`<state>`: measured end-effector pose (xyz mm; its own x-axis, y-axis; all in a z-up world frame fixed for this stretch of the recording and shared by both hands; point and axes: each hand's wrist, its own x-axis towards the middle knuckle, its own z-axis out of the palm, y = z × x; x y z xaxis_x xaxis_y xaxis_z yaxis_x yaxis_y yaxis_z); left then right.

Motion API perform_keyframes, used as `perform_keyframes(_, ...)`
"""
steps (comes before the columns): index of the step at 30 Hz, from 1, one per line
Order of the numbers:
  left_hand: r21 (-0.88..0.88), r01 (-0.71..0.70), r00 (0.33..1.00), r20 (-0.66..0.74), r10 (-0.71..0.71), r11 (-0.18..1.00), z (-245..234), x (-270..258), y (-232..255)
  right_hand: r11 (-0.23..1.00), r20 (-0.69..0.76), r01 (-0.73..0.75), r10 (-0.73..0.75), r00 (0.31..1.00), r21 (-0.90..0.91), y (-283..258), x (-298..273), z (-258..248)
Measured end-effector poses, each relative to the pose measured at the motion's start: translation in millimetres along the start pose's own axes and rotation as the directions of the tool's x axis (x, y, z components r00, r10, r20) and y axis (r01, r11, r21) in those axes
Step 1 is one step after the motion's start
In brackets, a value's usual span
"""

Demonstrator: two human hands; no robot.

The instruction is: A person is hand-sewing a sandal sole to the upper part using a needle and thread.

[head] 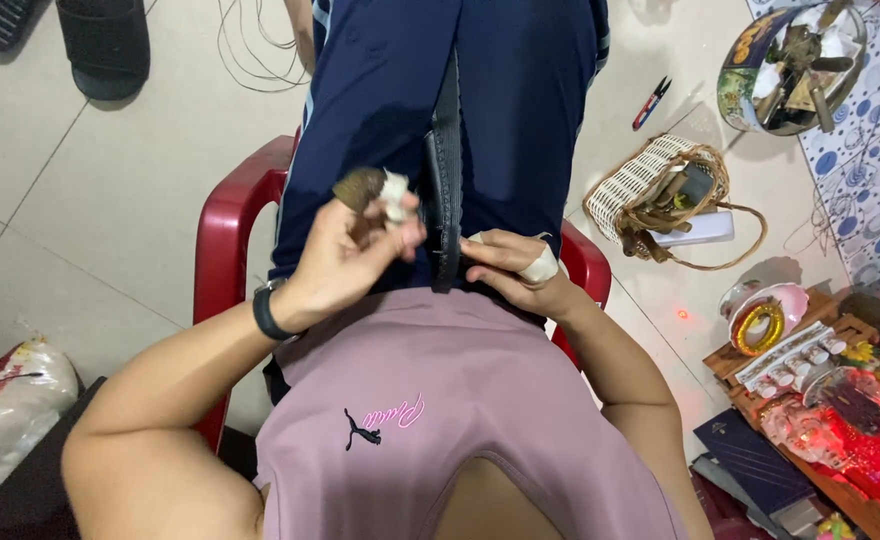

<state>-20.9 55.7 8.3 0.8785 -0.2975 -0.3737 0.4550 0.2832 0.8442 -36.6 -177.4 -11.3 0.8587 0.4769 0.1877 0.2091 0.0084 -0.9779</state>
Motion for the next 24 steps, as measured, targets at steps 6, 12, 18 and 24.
perform_keyframes(6,0.793,-0.566,0.708,0.329,0.625,0.225,3.0,13.4,55.8,0.991,0.194,-0.030,0.056,0.979,-0.131,1.9,-6.1,-10.7)
perform_keyframes(12,0.716,-0.342,0.939,0.284,0.193,0.608,6.5,-3.3,24.7,0.989,0.223,0.014,0.019,0.975,-0.148,-5.9,15.2,-6.6)
perform_keyframes(18,0.521,-0.169,0.981,0.168,0.093,0.837,-6.2,-2.4,18.2,0.928,0.313,0.087,0.034,0.949,-0.362,-12.6,20.1,-1.9)
perform_keyframes(24,0.469,-0.209,0.971,0.201,0.126,0.858,-22.4,-3.1,11.3,0.826,0.310,0.211,-0.047,0.950,-0.523,19.6,13.2,24.5)
